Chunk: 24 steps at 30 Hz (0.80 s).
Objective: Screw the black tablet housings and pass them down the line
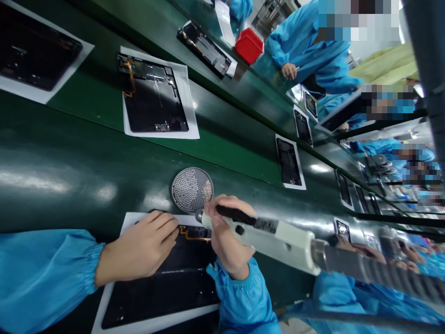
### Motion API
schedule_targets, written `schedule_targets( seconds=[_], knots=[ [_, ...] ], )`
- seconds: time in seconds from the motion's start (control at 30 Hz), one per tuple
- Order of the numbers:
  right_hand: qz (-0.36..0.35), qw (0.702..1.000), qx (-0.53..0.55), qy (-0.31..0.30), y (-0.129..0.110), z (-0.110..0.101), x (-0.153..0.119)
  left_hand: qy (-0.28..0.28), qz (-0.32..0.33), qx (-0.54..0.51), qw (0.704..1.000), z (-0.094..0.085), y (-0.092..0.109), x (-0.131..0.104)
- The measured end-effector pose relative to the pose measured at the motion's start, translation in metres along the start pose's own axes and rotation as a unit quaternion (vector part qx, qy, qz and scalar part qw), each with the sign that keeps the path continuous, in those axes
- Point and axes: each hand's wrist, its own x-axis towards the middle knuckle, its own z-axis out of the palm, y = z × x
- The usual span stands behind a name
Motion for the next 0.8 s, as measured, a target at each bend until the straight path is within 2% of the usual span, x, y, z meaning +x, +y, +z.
schedule_targets(
  seconds=[0.2,0.8],
  knots=[
    [0.055,0.995,-0.039,-0.072,0.003,-0.021,-0.030,0.007,-0.002,0.004,1.000,0.014,0.011,0.014],
    [0.056,0.994,-0.034,-0.083,0.015,-0.066,-0.034,0.019,-0.003,0.000,1.000,0.045,0.034,0.047]
  ],
)
